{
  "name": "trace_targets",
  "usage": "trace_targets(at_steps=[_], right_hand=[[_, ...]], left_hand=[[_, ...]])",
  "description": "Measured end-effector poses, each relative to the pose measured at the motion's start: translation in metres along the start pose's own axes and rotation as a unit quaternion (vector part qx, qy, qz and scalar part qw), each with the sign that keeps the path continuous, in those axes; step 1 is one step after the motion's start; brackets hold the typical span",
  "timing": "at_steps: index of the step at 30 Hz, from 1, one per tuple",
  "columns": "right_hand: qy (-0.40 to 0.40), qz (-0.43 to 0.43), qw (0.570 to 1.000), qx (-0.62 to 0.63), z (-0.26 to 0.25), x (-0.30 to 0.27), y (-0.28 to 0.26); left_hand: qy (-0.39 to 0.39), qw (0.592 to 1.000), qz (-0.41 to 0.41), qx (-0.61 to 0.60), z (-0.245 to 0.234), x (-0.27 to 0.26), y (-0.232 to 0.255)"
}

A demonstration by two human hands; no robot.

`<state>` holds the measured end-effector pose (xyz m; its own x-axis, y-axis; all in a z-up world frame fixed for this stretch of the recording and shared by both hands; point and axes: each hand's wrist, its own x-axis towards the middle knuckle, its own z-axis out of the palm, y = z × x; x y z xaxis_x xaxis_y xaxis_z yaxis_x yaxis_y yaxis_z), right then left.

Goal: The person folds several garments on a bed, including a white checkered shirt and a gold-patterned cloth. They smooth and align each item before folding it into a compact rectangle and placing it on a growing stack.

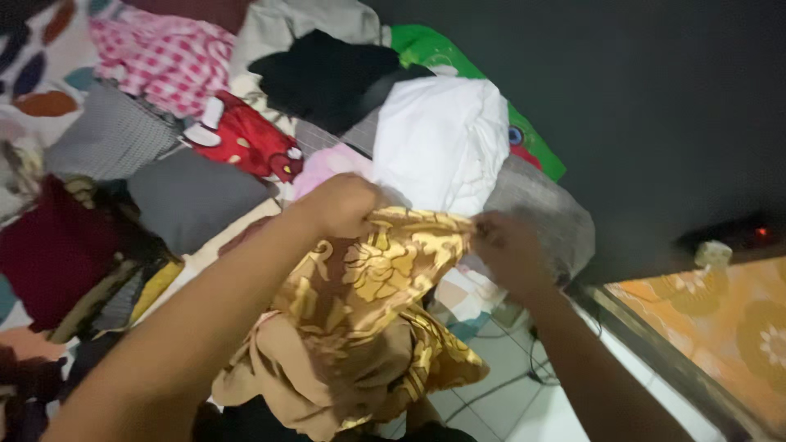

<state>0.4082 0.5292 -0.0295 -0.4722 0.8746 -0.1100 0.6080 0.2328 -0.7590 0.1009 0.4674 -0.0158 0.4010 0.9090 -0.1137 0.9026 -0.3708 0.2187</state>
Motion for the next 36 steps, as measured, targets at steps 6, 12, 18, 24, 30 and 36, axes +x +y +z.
trace_targets(at_steps=[6, 12, 18, 24, 30, 36], right_hand=[[-0.074, -0.081, 0.916, 0.385, -0.01, 0.05, -0.122], [-0.111, -0.344, 0.872, 0.331, -0.008, 0.069, -0.184], [-0.188, -0.263, 0.924, 0.202, 0.031, 0.038, -0.132], [-0.299, -0.104, 0.946, 0.065, 0.059, -0.022, -0.044], [-0.374, -0.099, 0.921, -0.054, 0.053, -0.062, -0.005], [-0.325, 0.015, 0.945, 0.018, 0.068, -0.044, -0.006]], left_hand=[[0.255, 0.965, -0.048, 0.036, -0.087, -0.065, -0.028], [0.412, 0.891, -0.095, 0.165, -0.137, -0.149, -0.016], [0.353, 0.905, -0.129, 0.199, -0.06, -0.195, 0.026], [0.184, 0.976, -0.114, -0.011, 0.053, -0.23, 0.08], [0.052, 0.955, -0.166, -0.241, 0.099, -0.265, 0.137], [0.187, 0.816, -0.324, -0.44, 0.125, -0.266, 0.111]])
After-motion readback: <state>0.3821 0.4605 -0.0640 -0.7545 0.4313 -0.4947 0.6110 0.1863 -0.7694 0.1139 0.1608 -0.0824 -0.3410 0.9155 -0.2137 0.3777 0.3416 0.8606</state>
